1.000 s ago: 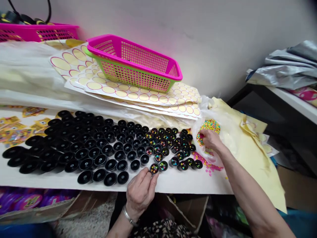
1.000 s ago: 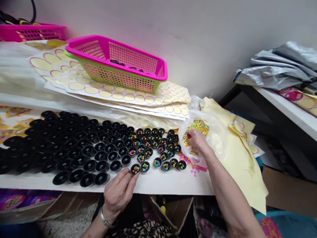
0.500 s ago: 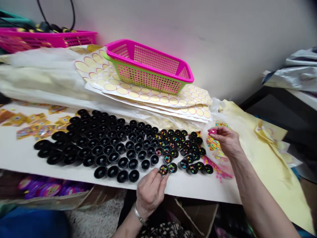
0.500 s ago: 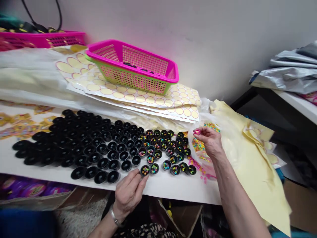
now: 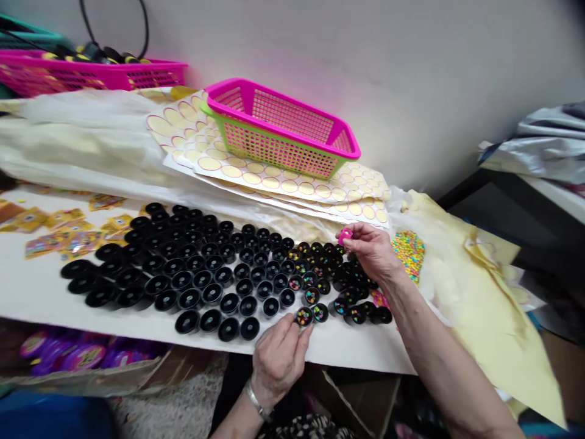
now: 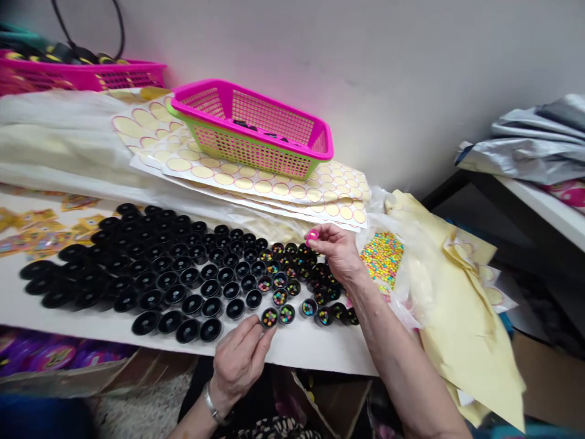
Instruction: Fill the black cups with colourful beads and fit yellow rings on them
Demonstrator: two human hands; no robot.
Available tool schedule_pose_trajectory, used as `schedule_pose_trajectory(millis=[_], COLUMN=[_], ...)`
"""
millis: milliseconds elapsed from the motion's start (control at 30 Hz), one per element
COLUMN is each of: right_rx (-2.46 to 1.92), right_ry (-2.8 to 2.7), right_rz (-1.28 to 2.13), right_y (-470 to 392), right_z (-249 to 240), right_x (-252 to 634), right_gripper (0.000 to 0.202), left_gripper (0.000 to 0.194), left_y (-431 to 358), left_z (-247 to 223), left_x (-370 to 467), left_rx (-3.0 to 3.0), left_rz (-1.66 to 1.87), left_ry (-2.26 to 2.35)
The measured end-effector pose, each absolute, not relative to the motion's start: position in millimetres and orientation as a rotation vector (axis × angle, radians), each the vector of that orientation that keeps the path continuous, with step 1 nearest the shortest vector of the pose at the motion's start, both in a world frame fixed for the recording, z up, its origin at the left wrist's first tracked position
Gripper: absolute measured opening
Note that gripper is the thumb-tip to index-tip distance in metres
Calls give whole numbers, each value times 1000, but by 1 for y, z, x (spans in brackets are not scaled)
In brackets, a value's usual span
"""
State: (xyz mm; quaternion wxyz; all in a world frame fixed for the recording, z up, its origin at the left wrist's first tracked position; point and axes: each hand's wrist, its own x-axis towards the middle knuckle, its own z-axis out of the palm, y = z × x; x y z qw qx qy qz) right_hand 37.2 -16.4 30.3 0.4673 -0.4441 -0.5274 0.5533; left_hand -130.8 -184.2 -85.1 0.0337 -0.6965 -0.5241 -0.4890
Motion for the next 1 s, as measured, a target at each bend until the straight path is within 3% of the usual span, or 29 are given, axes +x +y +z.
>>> schedule_pose_trajectory(millis=[333, 800, 1000], right_rx=[-1378, -1337, -1291], right_ry=[-683, -883, -1099], right_rz=[1309, 767, 688], right_y=[-32, -26, -29], right_z=[-5, -28, -11], right_x=[174, 145, 112], right_gripper=[29, 55, 32], left_gripper=[15, 15, 13], left_y=[-176, -180, -185], left_z=[-88, -85, -86], left_x=[-130, -129, -128], left_rx=[-2125, -2145, -2157], left_rz=[-1487, -1485, -1507], left_ry=[-1507, -1566, -1601])
